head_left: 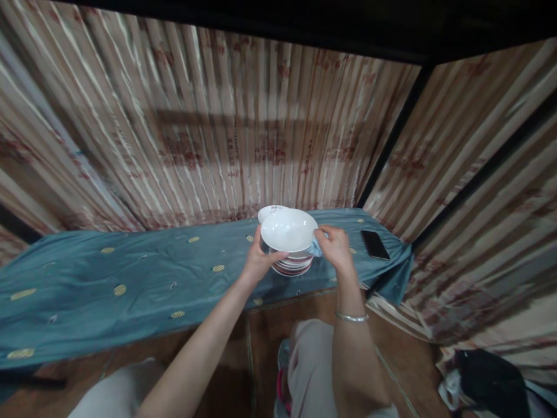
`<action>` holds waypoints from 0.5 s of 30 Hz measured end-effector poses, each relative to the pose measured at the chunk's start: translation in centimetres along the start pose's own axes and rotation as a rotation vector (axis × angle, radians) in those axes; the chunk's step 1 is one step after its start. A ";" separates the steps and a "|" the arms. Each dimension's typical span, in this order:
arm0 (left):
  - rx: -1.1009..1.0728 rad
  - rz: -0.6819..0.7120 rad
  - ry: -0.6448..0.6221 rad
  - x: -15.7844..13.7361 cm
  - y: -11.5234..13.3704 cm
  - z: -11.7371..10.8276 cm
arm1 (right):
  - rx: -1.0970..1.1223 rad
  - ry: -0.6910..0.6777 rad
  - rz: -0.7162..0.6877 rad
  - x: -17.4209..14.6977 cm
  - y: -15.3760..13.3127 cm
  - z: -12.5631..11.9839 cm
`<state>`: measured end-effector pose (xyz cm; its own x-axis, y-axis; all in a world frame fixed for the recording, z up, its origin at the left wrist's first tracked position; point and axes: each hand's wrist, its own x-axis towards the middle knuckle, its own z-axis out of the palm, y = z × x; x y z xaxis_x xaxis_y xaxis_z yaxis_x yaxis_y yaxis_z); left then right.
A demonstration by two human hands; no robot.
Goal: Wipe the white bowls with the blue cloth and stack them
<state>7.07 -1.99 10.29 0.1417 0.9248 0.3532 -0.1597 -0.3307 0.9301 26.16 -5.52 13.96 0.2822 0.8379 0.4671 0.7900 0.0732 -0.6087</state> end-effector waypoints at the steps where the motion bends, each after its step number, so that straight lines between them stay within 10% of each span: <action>1: 0.022 -0.013 0.009 0.2 -0.5 0.4 | -0.006 -0.008 0.015 0.1 0.8 -0.1; 15: 0.095 -0.026 -0.017 1.7 -4.0 1.3 | -0.073 -0.146 0.099 0.6 4.6 1.9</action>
<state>9.21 0.63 7.30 0.1608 0.9302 0.3300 -0.0625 -0.3240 0.9440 28.97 -3.72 10.21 0.2825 0.9092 0.3060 0.8011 -0.0481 -0.5966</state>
